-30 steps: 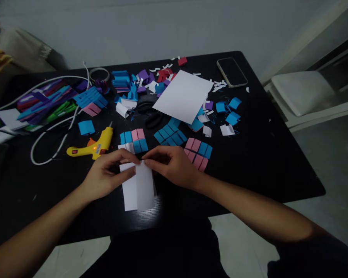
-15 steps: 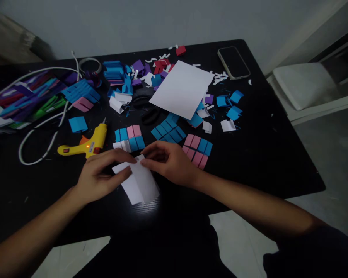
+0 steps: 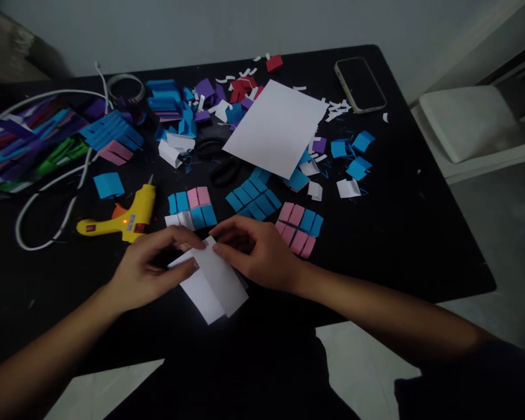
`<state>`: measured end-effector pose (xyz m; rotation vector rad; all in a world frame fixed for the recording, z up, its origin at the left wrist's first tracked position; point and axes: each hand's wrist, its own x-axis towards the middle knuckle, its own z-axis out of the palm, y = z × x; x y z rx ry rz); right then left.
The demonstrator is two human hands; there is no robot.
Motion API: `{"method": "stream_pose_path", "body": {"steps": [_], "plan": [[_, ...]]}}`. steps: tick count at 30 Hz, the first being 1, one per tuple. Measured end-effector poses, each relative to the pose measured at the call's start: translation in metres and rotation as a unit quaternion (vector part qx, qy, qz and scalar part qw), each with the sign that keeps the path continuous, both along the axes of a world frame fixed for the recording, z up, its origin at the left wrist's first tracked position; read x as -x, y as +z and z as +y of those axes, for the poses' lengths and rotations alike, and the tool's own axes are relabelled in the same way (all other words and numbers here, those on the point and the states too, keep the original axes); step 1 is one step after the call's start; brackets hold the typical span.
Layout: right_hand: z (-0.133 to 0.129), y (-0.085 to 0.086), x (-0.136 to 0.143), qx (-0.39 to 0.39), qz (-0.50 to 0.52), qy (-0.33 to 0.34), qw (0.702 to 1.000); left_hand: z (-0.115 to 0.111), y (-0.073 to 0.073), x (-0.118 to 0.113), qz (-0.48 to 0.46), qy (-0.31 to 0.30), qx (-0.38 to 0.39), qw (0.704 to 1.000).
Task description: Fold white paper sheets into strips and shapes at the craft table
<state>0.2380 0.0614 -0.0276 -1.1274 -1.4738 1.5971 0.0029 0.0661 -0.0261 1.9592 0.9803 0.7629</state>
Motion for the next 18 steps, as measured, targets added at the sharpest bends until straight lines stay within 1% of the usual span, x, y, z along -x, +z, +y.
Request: {"method": "stream_pose_path", "body": {"steps": [4,9,18], "plan": [[-0.0006,-0.0009,-0.0005,-0.001,0.002,0.005,1.000,0.0017,0.0019,-0.0009,-0.008,-0.006,-0.004,1.000],[-0.0006,-0.0012,-0.0003,-0.001,0.000,-0.003,1.000,0.0034,0.0046,-0.0029,-0.030,-0.050,-0.014,0.998],[-0.0001,0.0004,-0.0014,-0.002,0.008,0.010,1.000,0.0004,0.0044,-0.0003,0.001,-0.031,-0.015,0.999]]}}
